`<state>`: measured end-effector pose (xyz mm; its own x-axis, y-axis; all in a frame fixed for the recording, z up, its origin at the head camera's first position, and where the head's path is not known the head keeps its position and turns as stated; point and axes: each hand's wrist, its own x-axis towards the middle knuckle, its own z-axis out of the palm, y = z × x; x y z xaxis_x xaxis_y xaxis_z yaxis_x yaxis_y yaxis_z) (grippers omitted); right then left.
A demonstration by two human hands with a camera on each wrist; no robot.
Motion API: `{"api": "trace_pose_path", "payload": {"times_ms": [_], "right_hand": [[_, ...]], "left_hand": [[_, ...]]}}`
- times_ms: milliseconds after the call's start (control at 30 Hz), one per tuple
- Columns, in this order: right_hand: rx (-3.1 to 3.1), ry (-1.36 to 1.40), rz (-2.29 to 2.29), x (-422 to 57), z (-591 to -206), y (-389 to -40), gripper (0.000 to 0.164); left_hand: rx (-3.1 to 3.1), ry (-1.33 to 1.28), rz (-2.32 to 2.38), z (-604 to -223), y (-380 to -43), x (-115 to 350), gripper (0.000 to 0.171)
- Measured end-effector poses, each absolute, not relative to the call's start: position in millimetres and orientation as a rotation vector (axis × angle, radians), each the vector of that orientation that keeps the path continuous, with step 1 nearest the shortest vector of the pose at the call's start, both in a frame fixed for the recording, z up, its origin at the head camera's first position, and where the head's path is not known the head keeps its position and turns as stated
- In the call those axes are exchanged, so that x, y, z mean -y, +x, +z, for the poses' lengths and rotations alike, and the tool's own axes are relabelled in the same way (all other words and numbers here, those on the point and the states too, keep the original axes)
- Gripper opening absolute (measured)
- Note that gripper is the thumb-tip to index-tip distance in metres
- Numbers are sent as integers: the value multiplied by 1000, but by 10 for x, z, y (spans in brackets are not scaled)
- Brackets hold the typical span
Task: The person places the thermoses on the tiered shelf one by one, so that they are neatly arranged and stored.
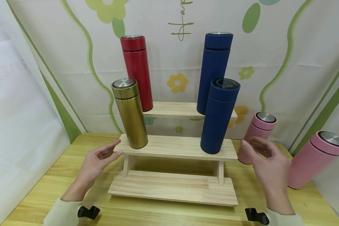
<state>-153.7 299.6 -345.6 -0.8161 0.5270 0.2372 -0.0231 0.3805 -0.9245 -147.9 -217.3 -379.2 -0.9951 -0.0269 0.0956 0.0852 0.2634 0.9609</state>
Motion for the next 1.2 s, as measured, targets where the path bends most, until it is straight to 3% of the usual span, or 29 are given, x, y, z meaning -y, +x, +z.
{"api": "trace_pose_path", "payload": {"times_ms": [167, 367, 533, 733, 967, 1200], "right_hand": [[2005, -601, 1428, -3111, -3519, -1620, 54], [2235, -787, 1405, -3249, -3538, -1706, 96], [2366, -707, 1389, -3364, -3566, -1808, 112], [2413, -594, 1366, -3400, -3628, -1972, 115], [2465, -539, 1253, -3392, -3637, -2130, 106], [2432, -598, 1324, -3360, -3637, -2211, 108]], "left_hand": [[2429, -65, -1844, -3789, -1477, 2188, 56], [2435, -85, -1801, -3772, -1482, 2202, 55], [2421, -96, -1833, -3782, -1490, 2192, 55], [2418, -86, -1847, -3791, -1496, 2185, 57], [2429, -85, -1834, -3786, -1501, 2183, 58], [2436, -81, -1810, -3790, -1483, 2198, 57]]}}
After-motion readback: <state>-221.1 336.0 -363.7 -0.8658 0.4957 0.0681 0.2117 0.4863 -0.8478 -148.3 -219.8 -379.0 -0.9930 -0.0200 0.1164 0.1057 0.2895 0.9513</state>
